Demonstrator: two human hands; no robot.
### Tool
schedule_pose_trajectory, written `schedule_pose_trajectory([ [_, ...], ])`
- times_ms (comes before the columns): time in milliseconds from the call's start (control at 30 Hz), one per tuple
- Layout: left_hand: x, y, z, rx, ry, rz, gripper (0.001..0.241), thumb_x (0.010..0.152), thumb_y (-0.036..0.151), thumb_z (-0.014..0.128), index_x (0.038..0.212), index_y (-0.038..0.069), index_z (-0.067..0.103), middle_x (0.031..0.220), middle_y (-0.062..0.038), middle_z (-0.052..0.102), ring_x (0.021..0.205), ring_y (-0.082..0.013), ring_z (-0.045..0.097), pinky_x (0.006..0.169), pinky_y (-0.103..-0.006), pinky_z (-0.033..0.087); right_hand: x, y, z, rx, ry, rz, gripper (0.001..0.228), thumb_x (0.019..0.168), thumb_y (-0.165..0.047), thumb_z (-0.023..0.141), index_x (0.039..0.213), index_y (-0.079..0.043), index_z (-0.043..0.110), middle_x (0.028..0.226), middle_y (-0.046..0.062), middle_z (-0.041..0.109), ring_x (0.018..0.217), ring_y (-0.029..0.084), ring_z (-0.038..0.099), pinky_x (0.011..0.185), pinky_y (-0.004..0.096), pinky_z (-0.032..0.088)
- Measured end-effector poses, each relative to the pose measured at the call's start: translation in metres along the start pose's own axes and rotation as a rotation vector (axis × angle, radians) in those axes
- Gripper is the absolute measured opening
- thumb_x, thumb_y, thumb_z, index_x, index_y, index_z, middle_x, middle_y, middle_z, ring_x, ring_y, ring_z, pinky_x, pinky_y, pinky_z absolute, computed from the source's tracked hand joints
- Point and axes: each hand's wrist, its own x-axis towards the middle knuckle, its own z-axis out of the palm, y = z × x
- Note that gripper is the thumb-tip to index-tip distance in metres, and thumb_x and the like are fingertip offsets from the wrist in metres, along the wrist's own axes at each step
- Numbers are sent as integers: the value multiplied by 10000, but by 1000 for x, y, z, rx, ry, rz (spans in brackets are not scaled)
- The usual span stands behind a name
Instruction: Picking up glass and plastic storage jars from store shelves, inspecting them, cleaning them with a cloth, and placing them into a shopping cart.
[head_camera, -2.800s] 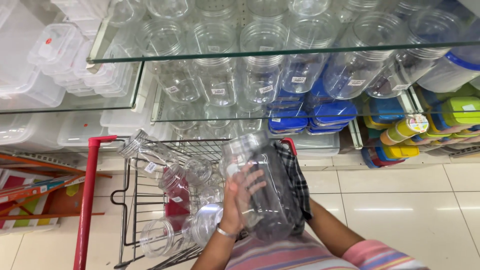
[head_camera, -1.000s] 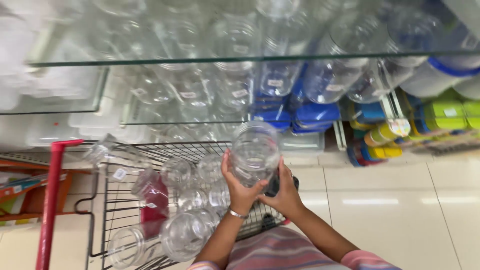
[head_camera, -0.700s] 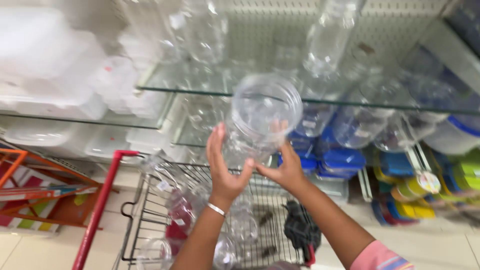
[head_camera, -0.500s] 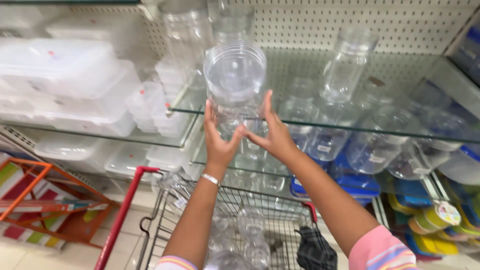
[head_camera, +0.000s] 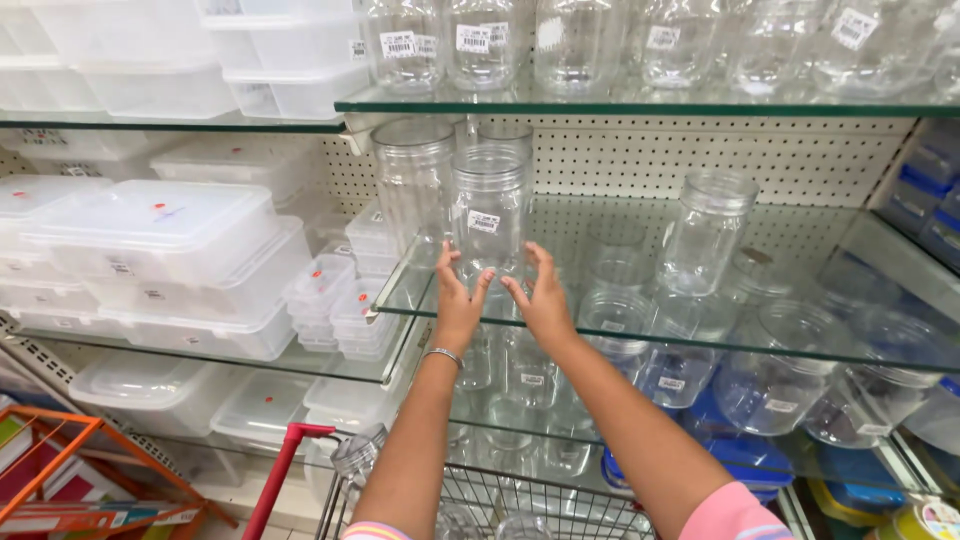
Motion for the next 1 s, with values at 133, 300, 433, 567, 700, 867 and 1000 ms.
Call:
schedule_pose_trajectory([
  [133, 3, 18, 5, 48, -13, -138, 831, 945, 337, 723, 1520, -41, 256, 1542, -255, 386, 1404, -367, 439, 1193, -445, 353, -1, 13, 5, -78, 78, -117, 457, 911, -172, 757, 1288, -88, 513, 1317, 144, 549, 1197, 329, 612, 907, 387, 594],
  [300, -3, 7, 3, 202, 19, -18, 526, 1002, 220, 669, 1406, 3, 410, 1600, -276, 356, 1467, -449, 382, 1182, -493, 346, -8, 4, 5, -230, 88, -117, 344, 932, -122, 721, 1246, -109, 583, 1246, 147, 554, 1095, 343, 629, 858, 427, 547],
  [433, -1, 14, 3, 243, 35, 45, 505, 1001, 200, 660, 1414, 31, 423, 1595, -292, 332, 1465, -477, 362, 1181, -514, 345, -6, -15, 0, -232, 39, 23, 351, 939, -120, 669, 1274, -115, 568, 1279, 152, 546, 1050, 350, 645, 849, 431, 547],
  [567, -1, 32, 0, 256, -22, -58, 549, 993, 196, 642, 1468, 64, 401, 1594, -257, 350, 1443, -453, 382, 1157, -496, 374, -5, -22, -3, -270, -23, 76, 440, 933, -117, 638, 1362, -143, 544, 1320, 156, 558, 1113, 367, 628, 898, 446, 540],
  [700, 0, 41, -1, 325, -94, -117, 634, 996, 244, 627, 1545, 88, 350, 1591, -231, 358, 1429, -434, 393, 1135, -480, 395, -3, -5, 1, -325, -57, 4, 579, 908, -88, 644, 1464, -134, 492, 1390, 155, 565, 1231, 383, 588, 999, 464, 510],
  [867, 3, 45, -2, 391, -183, -190, 642, 1007, 316, 587, 1561, 123, 328, 1617, -192, 331, 1390, -430, 421, 1074, -487, 432, 0, -13, 0, -435, -168, 78, 718, 891, -133, 609, 1561, -170, 356, 1551, 111, 447, 1291, 379, 556, 1012, 461, 503],
  [1000, 7, 49, -3, 448, -291, -277, 547, 1014, 307, 566, 1519, 200, 383, 1664, -165, 269, 1366, -406, 474, 1030, -485, 483, 5, -56, -6, -613, -414, 341, 778, 917, -252, 555, 1612, -235, 204, 1693, 37, 246, 1281, 369, 554, 993, 459, 519],
])
